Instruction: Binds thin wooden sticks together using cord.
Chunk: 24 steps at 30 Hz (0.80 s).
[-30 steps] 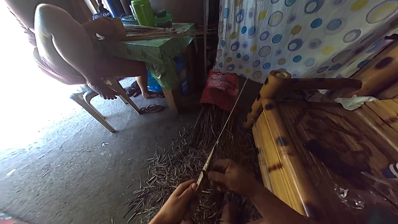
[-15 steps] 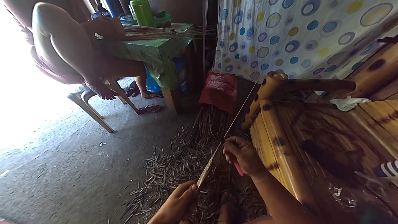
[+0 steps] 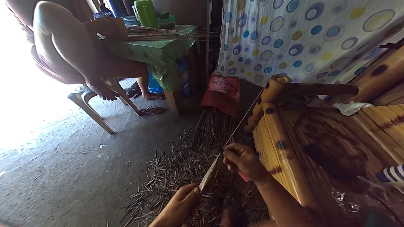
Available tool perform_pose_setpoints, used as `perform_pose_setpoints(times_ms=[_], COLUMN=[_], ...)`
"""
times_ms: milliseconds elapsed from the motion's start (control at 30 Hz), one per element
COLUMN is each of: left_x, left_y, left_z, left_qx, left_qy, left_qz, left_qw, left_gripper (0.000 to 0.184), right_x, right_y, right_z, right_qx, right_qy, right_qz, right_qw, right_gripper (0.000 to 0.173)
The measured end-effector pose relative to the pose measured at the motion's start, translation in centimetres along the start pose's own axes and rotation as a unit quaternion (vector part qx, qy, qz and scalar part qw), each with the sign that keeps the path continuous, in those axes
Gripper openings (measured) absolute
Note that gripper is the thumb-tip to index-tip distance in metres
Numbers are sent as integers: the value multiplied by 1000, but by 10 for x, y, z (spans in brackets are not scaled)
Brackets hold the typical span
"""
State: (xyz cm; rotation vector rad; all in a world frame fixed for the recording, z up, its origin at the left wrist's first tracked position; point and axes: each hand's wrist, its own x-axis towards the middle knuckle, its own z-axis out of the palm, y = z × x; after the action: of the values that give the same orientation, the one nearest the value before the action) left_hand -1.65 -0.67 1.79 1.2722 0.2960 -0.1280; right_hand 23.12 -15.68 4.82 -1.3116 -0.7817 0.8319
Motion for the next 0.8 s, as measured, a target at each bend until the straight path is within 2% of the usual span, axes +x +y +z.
perform_pose_setpoints(times_ms=[100,167,267,367,433,500,633,700,800], left_x=[3,3,2,-2,-3,1,5,3,-1], left_y=[1,2,5,5,2,-1,0,-1,-3], left_z=[0,-1,-3,-4,-2,-1,-4,-6,-6], left_qx=[17,26,18,27,31,20,-5,-32,-67], left_qy=[24,36,37,22,13,15,23,-6,-36], left_qz=[23,28,25,10,7,19,32,28,8], left_qw=[999,999,999,999,999,1000,999,999,997], left_gripper=[35,35,33,34,34,35,34,33,31], right_x=[-15,-18,-13,-1,6,0,-17,-18,-9], right_y=[2,9,10,7,3,-1,4,10,11], right_z=[25,37,34,14,-1,1,35,42,30], right_qx=[-23,-13,-19,-16,14,10,17,45,45], right_qy=[-130,-167,-141,-29,11,-23,-148,-150,-94], right_qz=[93,116,84,6,-8,19,142,143,82], right_qw=[987,979,986,999,1000,999,979,977,991], right_gripper=[16,16,16,13,13,14,18,16,14])
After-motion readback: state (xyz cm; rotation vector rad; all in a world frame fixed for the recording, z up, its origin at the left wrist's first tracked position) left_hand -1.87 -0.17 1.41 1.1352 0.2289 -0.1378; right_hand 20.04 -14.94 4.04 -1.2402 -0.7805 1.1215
